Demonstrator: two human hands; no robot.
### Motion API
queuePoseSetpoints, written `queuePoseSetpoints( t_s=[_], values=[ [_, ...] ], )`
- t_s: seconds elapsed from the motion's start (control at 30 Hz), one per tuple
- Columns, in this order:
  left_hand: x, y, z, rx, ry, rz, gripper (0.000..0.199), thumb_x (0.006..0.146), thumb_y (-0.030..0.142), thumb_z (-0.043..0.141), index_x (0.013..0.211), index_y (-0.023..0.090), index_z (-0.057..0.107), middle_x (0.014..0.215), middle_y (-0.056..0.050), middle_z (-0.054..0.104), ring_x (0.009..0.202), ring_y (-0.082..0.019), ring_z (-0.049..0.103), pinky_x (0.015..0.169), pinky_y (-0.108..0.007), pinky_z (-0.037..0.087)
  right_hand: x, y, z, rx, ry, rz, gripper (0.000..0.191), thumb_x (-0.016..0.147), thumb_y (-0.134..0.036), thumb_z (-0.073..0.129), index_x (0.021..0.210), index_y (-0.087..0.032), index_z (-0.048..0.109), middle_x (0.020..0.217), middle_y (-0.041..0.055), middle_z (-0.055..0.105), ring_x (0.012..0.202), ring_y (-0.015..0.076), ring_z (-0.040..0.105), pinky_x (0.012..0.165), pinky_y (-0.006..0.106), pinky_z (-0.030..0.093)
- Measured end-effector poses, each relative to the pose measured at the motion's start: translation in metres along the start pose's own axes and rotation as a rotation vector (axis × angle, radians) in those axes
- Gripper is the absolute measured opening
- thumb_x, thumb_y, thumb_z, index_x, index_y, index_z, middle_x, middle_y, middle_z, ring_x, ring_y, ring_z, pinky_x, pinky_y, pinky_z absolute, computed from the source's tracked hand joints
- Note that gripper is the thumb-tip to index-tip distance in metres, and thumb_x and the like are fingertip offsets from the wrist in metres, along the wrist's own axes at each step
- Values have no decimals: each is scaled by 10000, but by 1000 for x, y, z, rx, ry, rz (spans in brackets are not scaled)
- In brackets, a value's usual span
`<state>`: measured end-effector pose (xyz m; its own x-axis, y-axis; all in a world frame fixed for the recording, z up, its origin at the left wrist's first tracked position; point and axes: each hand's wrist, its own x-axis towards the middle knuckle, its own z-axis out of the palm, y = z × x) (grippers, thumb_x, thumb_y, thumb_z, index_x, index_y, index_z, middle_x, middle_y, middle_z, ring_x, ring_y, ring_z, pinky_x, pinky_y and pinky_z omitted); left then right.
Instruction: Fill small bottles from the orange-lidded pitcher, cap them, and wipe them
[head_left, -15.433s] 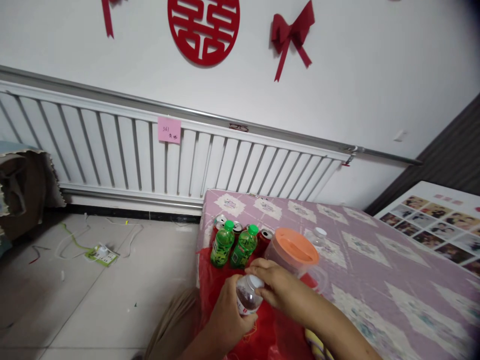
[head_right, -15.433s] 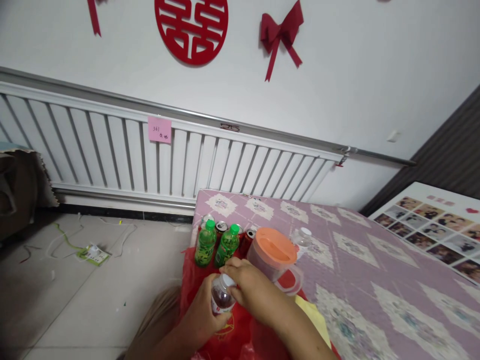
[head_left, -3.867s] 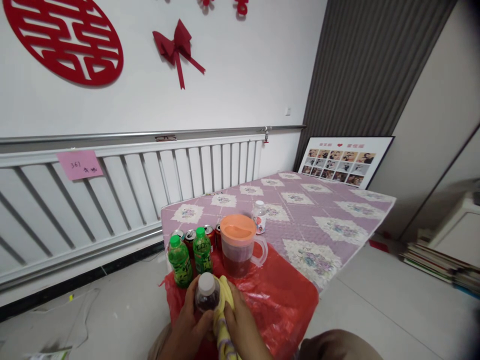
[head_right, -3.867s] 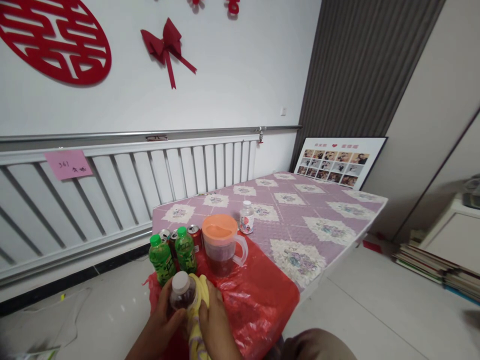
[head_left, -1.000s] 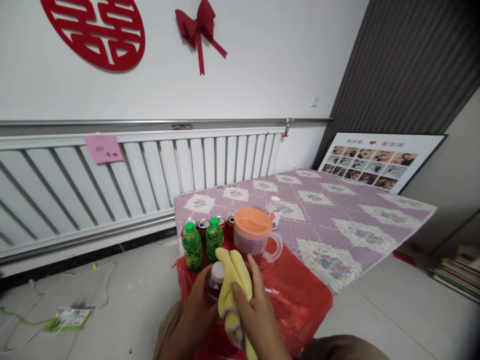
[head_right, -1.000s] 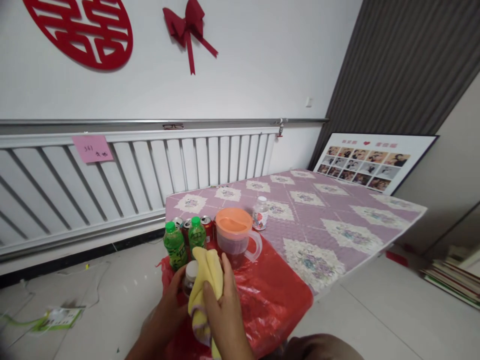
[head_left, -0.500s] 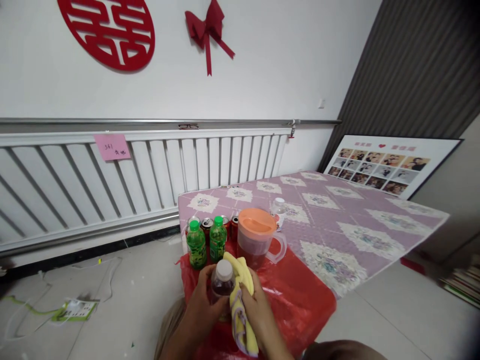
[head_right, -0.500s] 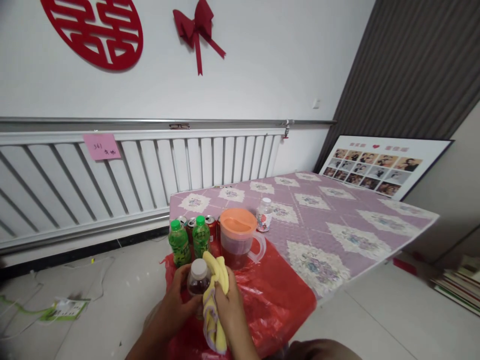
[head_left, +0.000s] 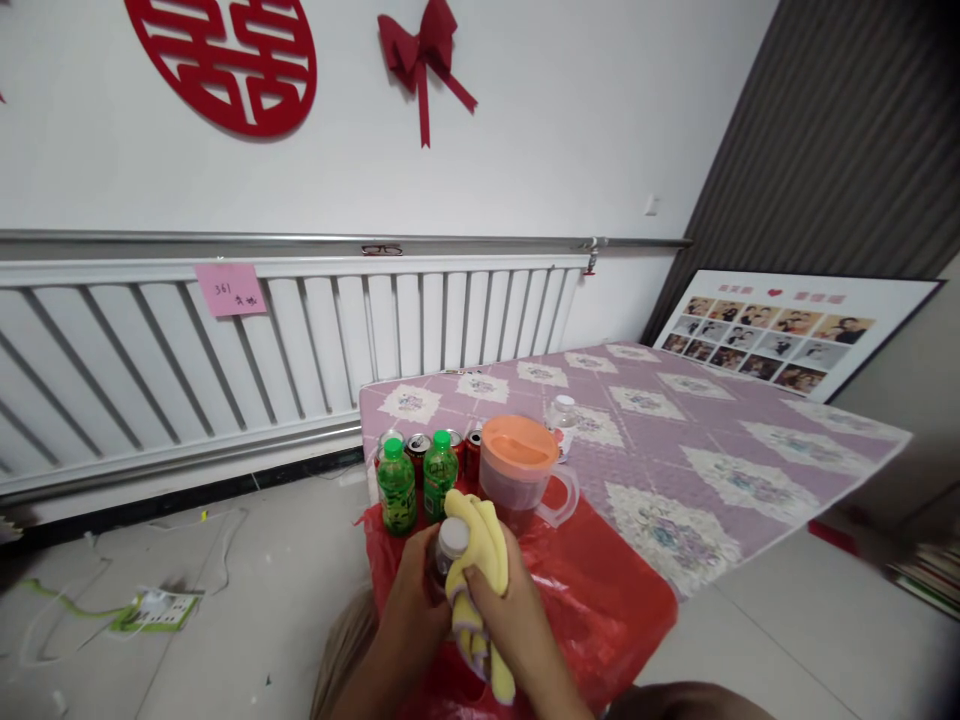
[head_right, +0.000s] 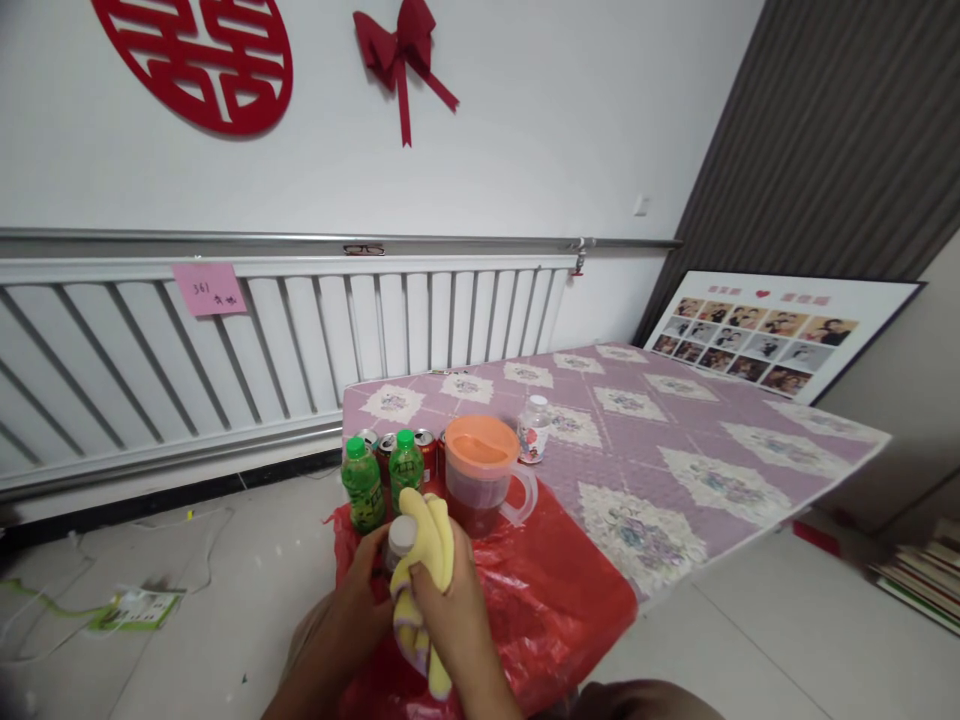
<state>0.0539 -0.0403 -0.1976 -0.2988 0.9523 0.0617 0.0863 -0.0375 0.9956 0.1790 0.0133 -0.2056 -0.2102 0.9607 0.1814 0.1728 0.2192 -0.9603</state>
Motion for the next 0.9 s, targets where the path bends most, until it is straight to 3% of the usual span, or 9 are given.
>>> queuePoseSetpoints(
  t_s=[0.17, 0.33, 0.43, 0.5, 0.6, 0.67, 0.77, 0.9],
  values=[
    [3, -6, -4, 72, -23, 8, 672, 674, 134, 684, 1314, 203, 494, 1310, -90, 639, 1191, -262, 620, 1040, -397, 490, -1, 15, -6, 157, 27, 184, 546, 874, -353, 509, 1395, -193, 468, 1199, 82, 707, 1013, 234, 700, 850, 363, 570],
    [-3, 13, -6, 148, -26, -94, 642, 676, 113, 670, 1284, 201, 485, 1251, -97, 676, 1148, -263, 650, 1030, -407, 493, -6, 14, -10, 136, 164, 170, 613, 862, -407, 538, 1436, -227, 422, 1103, 78, 736, 881, 257, 723, 702, 370, 596],
    [-5, 11, -2, 168, -11, -95, 605, 710, 169, 680, 1276, 197, 467, 1244, -104, 676, 1130, -260, 659, 1021, -409, 495, -6, -3, -13, 69, 248, 130, 659, 858, -417, 543, 1462, -228, 361, 1247, 115, 666, 964, 274, 704, 751, 392, 596],
    [-4, 1, 3, 152, 16, -56, 586, 721, 199, 688, 1264, 196, 467, 1257, -112, 669, 1119, -257, 665, 1003, -398, 504, -5, -14, -10, -25, 247, 48, 704, 829, -387, 580, 1471, -235, 335, 1367, 129, 578, 1100, 288, 656, 863, 418, 573],
    [1, -20, 10, 73, 47, 3, 648, 679, 190, 720, 1270, 172, 454, 1290, -146, 646, 1138, -271, 654, 990, -390, 509, -2, -19, 2, -238, 140, -182, 836, 718, -279, 677, 1473, -223, 321, 1523, 139, 401, 1380, 333, 421, 1110, 514, 398],
    [5, -29, 12, 44, 76, 33, 700, 665, 196, 731, 1305, 163, 447, 1340, -161, 613, 1201, -288, 617, 1026, -406, 487, 0, -16, 10, -347, 94, -270, 871, 690, -227, 689, 1473, -199, 310, 1570, 156, 316, 1457, 345, 283, 1170, 557, 294],
    [8, -32, 11, 70, 61, 44, 732, 621, 180, 754, 1300, 174, 480, 1332, -149, 622, 1191, -307, 624, 1011, -417, 502, 5, -10, 15, -358, 85, -264, 805, 730, -201, 640, 1466, -180, 315, 1534, 170, 364, 1432, 326, 335, 1164, 544, 316],
    [9, -26, 8, 70, 33, 29, 748, 581, 153, 770, 1280, 196, 505, 1274, -117, 663, 1118, -291, 666, 957, -388, 539, 11, -9, 6, -220, 28, -234, 789, 685, -169, 629, 1434, -198, 386, 1445, 135, 489, 1361, 310, 448, 1146, 494, 361]
  ],
)
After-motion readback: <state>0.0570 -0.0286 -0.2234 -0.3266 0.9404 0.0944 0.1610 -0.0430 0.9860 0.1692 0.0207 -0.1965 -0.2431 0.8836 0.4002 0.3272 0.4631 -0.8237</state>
